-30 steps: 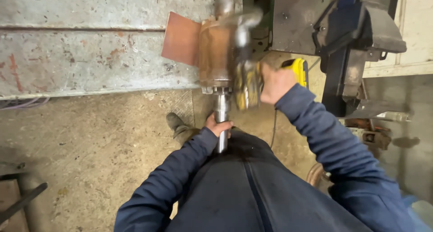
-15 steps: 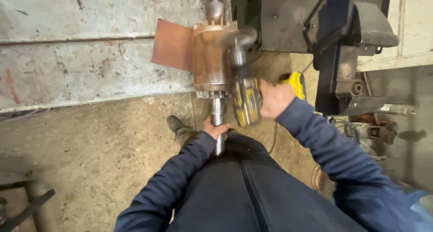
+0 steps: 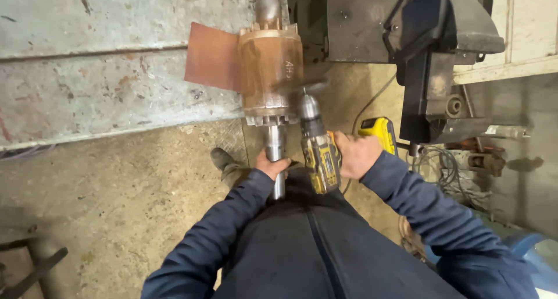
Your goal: Cleaning and sanding the surface of a motor rotor to remove rust and debris using sandpaper and a power drill with a wire brush.
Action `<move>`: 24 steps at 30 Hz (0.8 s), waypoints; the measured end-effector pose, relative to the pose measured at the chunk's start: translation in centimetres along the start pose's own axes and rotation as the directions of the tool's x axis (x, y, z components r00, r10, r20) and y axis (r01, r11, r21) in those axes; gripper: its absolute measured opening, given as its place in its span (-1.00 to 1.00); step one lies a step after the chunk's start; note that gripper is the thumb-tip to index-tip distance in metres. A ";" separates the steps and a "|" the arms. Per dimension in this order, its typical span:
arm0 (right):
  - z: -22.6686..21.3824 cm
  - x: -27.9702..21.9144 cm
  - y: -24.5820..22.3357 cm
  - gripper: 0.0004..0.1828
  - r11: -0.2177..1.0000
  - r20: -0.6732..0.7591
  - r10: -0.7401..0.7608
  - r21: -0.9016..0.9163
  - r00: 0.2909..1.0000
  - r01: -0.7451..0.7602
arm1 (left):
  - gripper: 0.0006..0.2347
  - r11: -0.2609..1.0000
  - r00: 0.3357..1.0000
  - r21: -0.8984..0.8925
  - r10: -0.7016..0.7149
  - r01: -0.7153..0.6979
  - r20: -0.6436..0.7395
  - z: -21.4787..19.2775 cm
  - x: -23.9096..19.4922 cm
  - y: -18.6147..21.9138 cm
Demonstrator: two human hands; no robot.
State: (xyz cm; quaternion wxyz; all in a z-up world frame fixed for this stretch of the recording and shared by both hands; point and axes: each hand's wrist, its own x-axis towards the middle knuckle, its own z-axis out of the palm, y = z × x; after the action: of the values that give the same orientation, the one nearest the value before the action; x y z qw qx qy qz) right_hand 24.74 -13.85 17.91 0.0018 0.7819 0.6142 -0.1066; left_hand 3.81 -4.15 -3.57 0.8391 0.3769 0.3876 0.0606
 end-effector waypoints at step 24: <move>-2.5 3.1 -2.8 -0.36 0.984 -0.002 -0.179 -0.023 0.984 0.179 | -0.57 0.943 0.948 0.094 0.318 -0.318 0.017 -0.7 3.1 -6.1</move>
State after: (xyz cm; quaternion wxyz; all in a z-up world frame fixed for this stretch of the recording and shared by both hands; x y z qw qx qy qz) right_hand 23.17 -9.85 20.20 -0.0002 0.7238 0.6831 -0.0976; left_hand 4.31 -6.90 -9.87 0.7996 0.4743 0.3235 0.1764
